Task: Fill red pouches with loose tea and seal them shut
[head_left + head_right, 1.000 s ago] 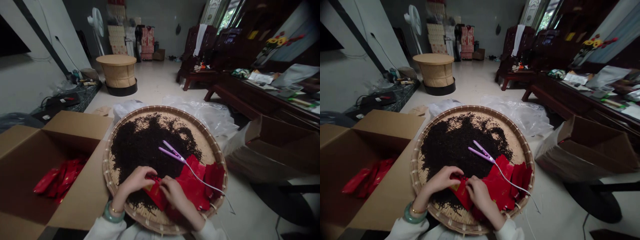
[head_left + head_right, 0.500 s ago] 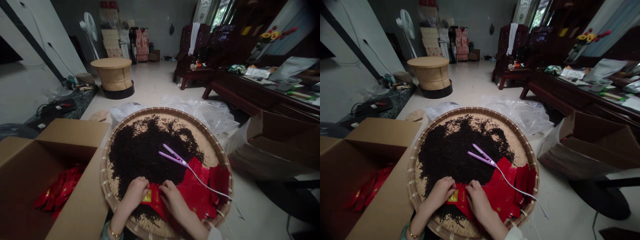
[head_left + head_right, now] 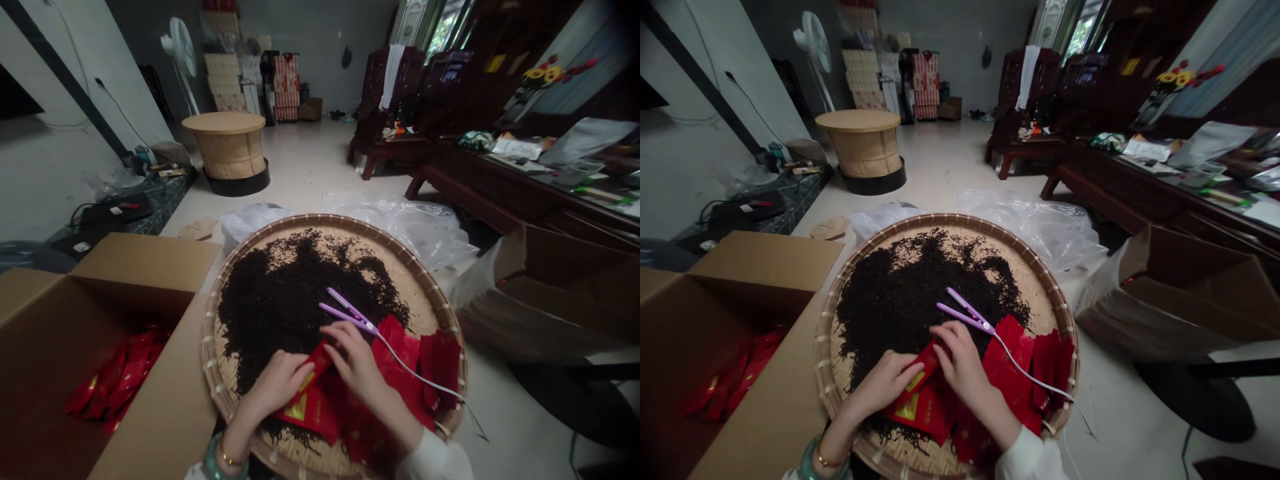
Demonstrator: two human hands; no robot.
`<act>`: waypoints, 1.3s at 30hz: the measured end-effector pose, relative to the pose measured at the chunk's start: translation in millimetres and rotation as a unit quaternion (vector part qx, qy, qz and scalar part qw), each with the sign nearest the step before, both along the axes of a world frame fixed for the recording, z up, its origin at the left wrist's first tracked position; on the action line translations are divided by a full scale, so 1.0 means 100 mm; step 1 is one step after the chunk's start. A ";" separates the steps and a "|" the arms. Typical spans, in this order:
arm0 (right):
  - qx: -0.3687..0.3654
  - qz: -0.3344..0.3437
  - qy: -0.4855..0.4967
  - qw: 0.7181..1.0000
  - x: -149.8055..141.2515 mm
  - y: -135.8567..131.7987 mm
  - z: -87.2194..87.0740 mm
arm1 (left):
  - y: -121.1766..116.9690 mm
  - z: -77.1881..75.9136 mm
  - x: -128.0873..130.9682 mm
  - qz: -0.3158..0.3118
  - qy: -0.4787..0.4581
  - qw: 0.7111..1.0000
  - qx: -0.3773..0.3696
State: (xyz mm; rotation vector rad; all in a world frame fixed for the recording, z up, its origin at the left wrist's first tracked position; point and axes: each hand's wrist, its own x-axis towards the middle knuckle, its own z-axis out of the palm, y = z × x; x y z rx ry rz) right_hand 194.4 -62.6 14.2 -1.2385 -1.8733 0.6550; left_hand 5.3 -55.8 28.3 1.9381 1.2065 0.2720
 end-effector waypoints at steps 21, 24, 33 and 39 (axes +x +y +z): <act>0.222 -0.099 -0.010 0.970 -0.13 0.23 -0.07 | 0.10 -0.19 0.16 0.171 -0.183 0.967 -0.039; 0.242 -0.025 -0.011 0.970 -0.13 0.23 0.03 | 0.09 -0.17 0.16 0.168 -0.221 0.958 -0.074; 0.146 0.115 -0.003 0.982 -0.10 0.14 0.18 | 0.09 0.00 0.11 0.191 -0.399 0.840 -0.314; -0.059 0.174 -0.022 0.983 -0.08 0.16 0.26 | 0.08 -0.03 0.11 0.090 -0.368 0.898 -0.223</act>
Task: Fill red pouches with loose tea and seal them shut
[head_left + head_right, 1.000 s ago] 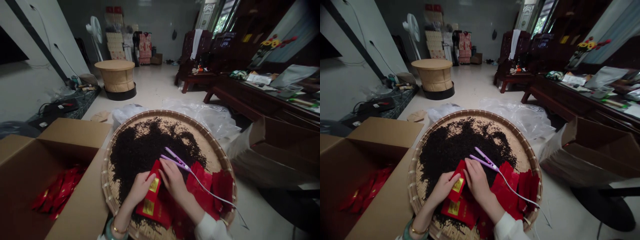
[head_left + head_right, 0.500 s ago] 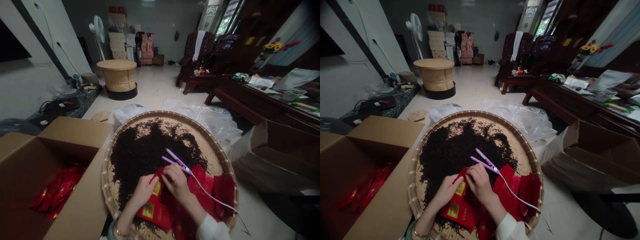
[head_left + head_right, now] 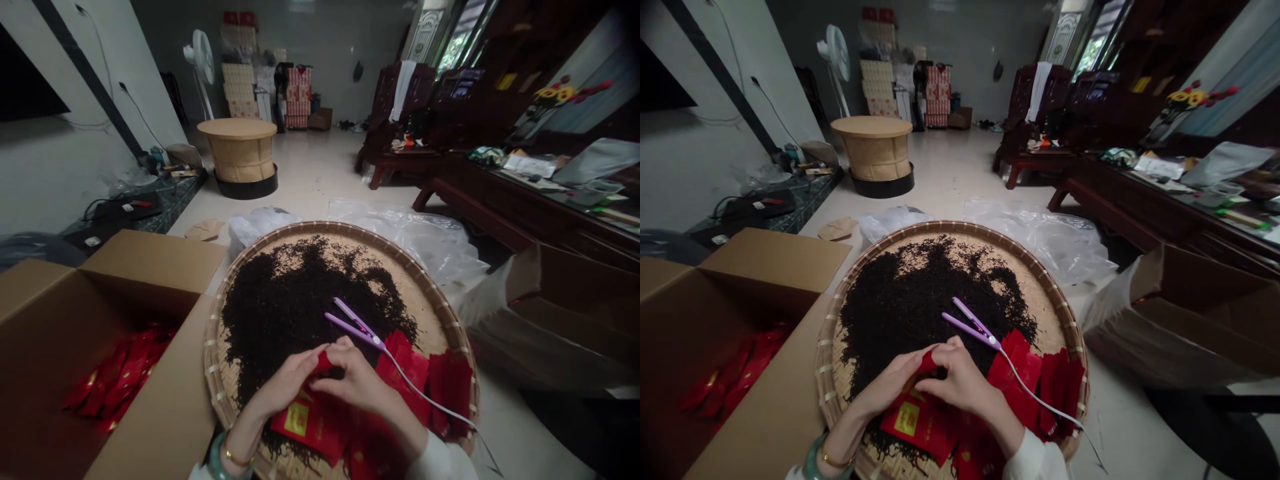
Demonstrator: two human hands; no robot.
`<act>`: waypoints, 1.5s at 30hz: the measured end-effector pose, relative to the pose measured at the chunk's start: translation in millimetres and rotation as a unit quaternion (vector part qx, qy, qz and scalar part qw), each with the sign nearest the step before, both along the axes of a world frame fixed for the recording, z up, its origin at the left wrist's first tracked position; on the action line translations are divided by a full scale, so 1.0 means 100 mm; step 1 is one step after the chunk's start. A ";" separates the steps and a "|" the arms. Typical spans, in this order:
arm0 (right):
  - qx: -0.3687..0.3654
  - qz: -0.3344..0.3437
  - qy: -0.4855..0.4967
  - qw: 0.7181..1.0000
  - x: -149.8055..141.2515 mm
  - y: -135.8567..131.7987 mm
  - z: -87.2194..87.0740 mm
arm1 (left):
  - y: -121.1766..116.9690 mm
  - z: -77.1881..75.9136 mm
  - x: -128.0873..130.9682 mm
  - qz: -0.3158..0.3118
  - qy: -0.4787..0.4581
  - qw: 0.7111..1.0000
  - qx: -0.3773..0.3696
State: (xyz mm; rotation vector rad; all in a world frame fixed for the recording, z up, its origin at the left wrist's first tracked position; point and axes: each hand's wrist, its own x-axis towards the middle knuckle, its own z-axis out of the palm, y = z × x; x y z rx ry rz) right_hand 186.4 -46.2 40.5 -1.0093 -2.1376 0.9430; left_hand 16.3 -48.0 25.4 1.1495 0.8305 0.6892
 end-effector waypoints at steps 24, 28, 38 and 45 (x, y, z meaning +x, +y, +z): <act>-0.098 0.138 -0.030 0.985 0.05 0.05 -0.10 | 0.19 0.22 -0.19 -0.139 0.192 0.948 0.214; -0.049 0.135 -0.019 0.990 0.11 0.13 -0.02 | 0.27 0.19 -0.21 -0.104 0.185 0.962 0.170; -0.061 0.165 0.003 0.984 0.02 0.50 0.18 | 0.35 -0.03 -0.13 -0.071 -0.046 0.992 -0.088; -0.208 0.056 0.151 0.965 -0.01 0.91 0.34 | 0.39 -0.01 -0.22 0.057 -0.124 0.980 -0.141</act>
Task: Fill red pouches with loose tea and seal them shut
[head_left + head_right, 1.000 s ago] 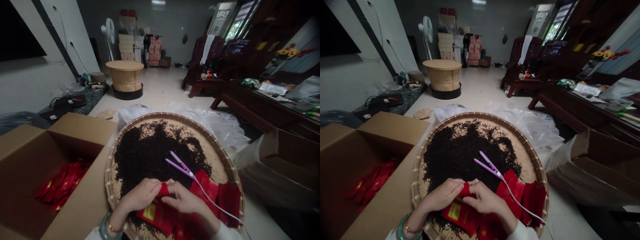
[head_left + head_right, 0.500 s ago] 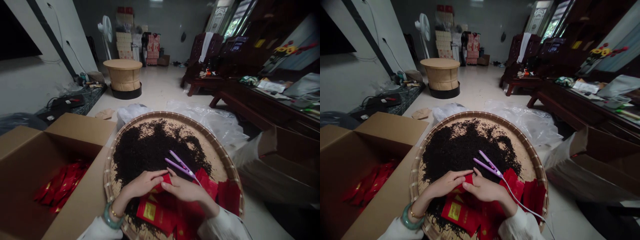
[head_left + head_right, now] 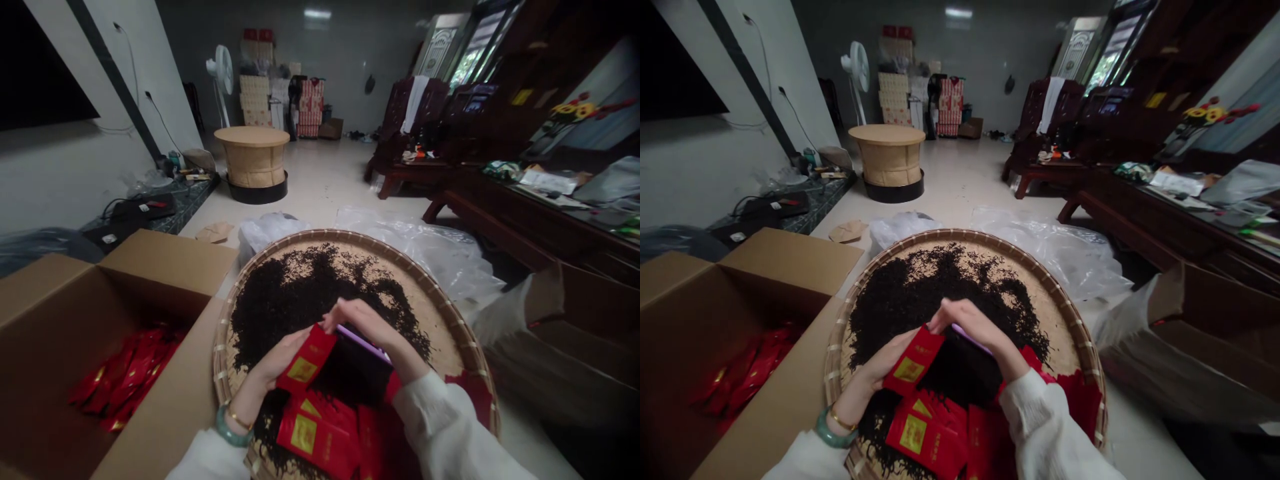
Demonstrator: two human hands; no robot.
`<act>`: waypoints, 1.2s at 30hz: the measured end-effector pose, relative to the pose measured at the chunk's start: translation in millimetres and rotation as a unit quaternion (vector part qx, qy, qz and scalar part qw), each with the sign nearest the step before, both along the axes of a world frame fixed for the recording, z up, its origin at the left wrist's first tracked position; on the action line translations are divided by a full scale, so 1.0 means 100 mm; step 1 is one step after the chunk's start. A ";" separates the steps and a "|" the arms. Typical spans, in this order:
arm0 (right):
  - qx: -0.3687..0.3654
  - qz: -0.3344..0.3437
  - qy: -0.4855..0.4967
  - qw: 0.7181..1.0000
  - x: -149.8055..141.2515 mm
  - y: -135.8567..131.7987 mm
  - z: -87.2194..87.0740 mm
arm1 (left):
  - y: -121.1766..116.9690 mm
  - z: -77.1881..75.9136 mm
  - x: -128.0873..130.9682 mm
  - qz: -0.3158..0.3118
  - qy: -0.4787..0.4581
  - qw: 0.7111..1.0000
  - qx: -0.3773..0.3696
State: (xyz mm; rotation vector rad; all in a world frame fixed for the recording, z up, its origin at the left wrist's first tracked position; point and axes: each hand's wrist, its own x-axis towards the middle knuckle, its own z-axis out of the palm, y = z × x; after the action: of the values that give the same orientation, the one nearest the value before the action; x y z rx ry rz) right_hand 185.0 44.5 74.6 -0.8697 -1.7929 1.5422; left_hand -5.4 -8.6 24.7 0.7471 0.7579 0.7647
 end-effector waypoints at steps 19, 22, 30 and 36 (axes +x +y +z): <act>0.360 -0.046 -0.109 0.925 -0.27 -0.64 -0.38 | 0.08 -0.17 -0.08 0.063 0.019 0.997 -0.035; 0.473 -0.055 -0.171 0.862 -0.39 -0.85 -0.54 | 0.06 -0.14 -0.07 0.062 0.039 0.997 -0.025; 0.516 -0.040 -0.176 0.837 -0.58 -0.85 -0.74 | 0.02 -0.16 -0.07 0.042 0.038 0.998 -0.033; 0.420 -0.129 -0.178 0.881 -0.23 -0.67 -0.53 | 0.00 -0.06 -0.06 -0.032 0.065 0.997 0.011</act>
State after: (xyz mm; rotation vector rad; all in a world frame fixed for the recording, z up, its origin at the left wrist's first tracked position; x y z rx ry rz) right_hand 161.7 -22.2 21.2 -0.9067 -2.1970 0.3370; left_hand -11.9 -8.2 18.4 0.8431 0.8401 0.6721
